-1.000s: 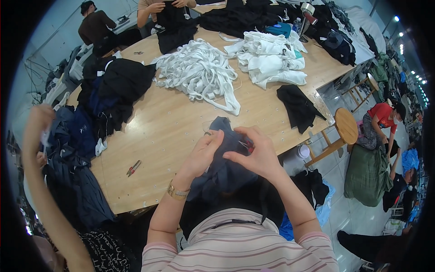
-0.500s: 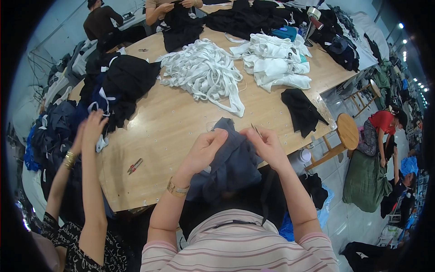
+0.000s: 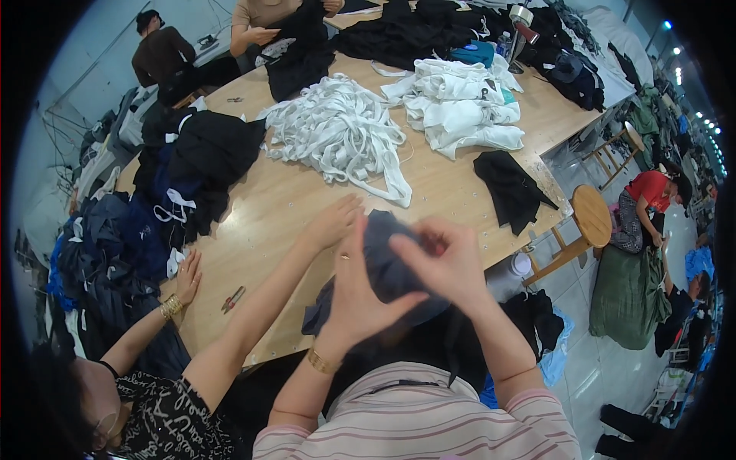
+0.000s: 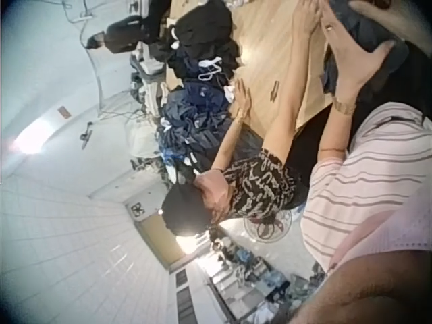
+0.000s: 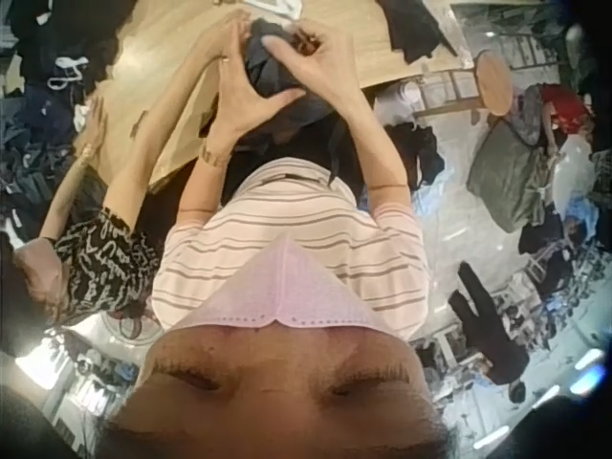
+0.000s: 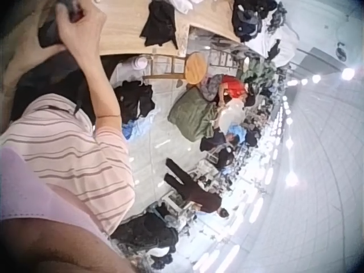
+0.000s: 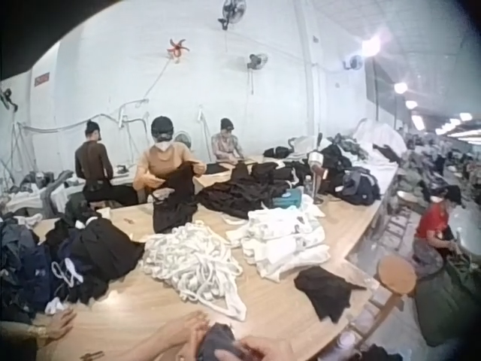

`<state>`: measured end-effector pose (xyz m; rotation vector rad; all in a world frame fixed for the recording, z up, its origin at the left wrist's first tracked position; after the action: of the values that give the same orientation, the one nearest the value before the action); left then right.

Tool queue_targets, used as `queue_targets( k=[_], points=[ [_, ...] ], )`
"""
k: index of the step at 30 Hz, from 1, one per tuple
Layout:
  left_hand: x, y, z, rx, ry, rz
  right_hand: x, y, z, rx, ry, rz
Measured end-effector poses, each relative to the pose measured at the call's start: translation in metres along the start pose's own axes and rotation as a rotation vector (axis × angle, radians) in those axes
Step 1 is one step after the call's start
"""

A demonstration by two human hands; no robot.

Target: Trimming loose threads from a grey garment using a pair of snips.

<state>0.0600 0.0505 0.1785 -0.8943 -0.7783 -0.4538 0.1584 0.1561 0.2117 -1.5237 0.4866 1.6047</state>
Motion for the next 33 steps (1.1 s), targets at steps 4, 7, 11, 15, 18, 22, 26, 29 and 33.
queue_targets(
  k=[4,7,11,15,18,22,26,29,33],
  points=[
    [-0.022,0.032,-0.005,0.004,-0.161,-0.955,-0.042,0.022,-0.033,-0.271,-0.307,-0.031],
    [-0.025,0.014,-0.026,-0.029,-0.028,-0.67,-0.042,0.014,-0.016,-0.456,-0.103,0.32],
    [0.009,-0.058,-0.027,-0.166,0.108,-0.732,0.089,-0.029,0.063,0.146,0.075,0.035],
    [0.029,-0.124,-0.041,-0.24,0.327,-0.883,0.223,-0.056,0.077,0.262,0.121,-0.59],
    [0.034,-0.148,-0.042,-0.318,0.411,-1.008,0.24,-0.039,0.073,0.283,0.085,-0.781],
    [0.037,-0.172,-0.043,-0.419,0.534,-1.175,0.21,0.004,0.089,0.251,-0.201,-0.941],
    [0.032,-0.181,-0.038,-0.618,0.625,-1.32,0.201,0.061,0.127,0.102,-0.302,-0.562],
    [0.03,-0.183,-0.037,-0.685,0.692,-1.358,0.209,0.099,0.152,0.049,-0.275,-0.479],
    [0.036,-0.189,-0.051,-0.609,0.664,-1.34,0.211,0.128,0.164,0.122,-0.083,-0.678]
  ],
)
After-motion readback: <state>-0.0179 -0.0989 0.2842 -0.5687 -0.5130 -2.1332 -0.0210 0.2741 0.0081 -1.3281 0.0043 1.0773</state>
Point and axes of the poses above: each hand's wrist, its own z-axis towards the middle knuckle, its own y-axis out of the palm, x = y × z, the point moved 3 cm from there along z, towards the middle knuckle
